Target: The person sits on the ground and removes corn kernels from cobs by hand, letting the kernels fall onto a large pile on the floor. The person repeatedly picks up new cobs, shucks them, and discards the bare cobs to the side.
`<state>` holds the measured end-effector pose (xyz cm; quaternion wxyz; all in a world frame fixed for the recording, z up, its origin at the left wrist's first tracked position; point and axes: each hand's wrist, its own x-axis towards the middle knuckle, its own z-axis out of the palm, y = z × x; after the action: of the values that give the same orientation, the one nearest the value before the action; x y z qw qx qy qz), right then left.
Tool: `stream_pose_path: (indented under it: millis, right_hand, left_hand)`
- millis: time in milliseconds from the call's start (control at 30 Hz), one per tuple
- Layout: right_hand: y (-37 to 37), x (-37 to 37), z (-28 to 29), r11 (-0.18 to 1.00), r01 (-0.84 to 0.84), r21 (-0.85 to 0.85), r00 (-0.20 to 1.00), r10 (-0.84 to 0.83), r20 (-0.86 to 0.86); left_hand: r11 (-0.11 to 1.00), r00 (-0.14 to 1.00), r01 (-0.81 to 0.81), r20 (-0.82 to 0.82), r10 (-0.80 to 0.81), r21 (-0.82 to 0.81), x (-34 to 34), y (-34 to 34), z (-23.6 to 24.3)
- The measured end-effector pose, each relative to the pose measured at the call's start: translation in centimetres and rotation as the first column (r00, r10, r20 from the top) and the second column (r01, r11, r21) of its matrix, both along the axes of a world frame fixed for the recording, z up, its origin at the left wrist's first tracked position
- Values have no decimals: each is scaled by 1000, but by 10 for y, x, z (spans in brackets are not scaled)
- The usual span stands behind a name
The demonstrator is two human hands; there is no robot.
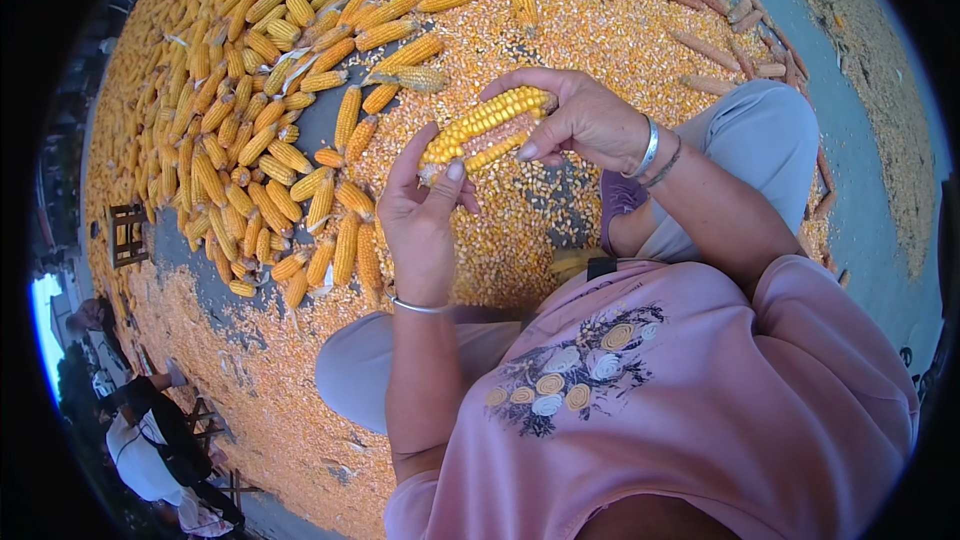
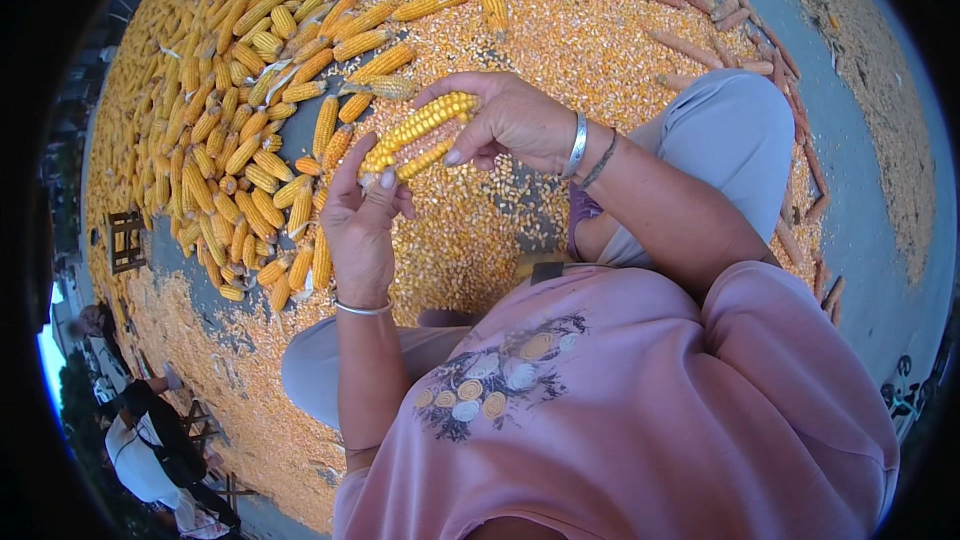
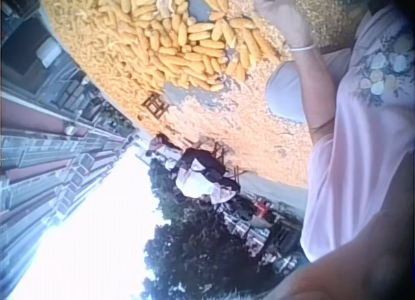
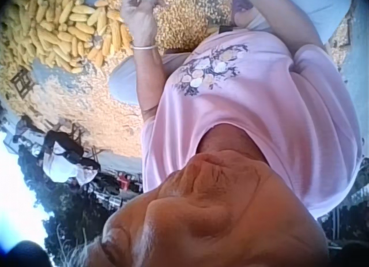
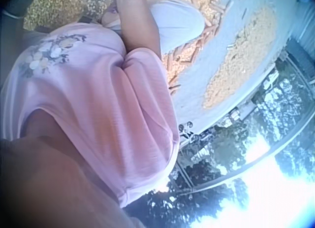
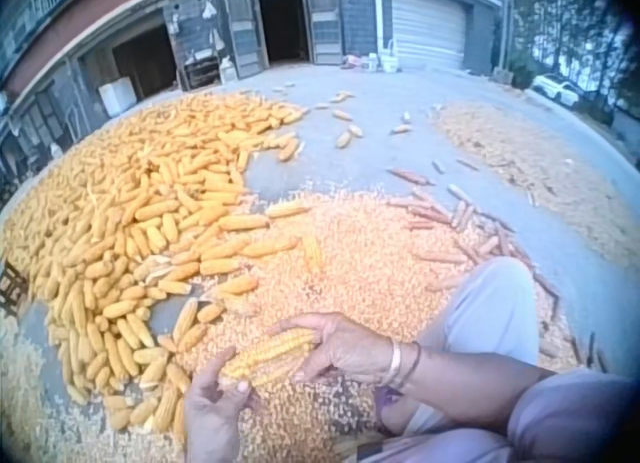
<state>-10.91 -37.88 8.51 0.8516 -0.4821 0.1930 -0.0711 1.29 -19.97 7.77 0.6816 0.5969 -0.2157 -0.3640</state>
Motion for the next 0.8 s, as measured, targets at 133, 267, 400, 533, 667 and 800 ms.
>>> stream_pose_path:
  millis: [133,267,400,533,667,800]
  right_hand:
    - [2,1,1,999,-33,29,999,32,30]
    - [-1,3,6,989,-48,141,998,41,54]
    - [-1,4,-1,990,-90,112,993,80,85]
    - [-3,4,-2,991,-127,49,987,121,104]
    - [-5,3,0,979,-145,145,974,116,193]
    - [-5,3,-3,981,-162,104,958,132,253]
  left_hand:
    - [1000,1000,-11,-6,11,-22,9,2,4]
    - [999,999,-35,-25,34,-36,8,4,6]
    - [999,998,-26,-63,24,-35,15,8,5]
    - [999,997,-21,-78,17,-49,19,12,7]
    - [998,998,-19,-53,16,-57,19,12,7]
    - [996,999,-24,-31,21,-82,16,11,5]
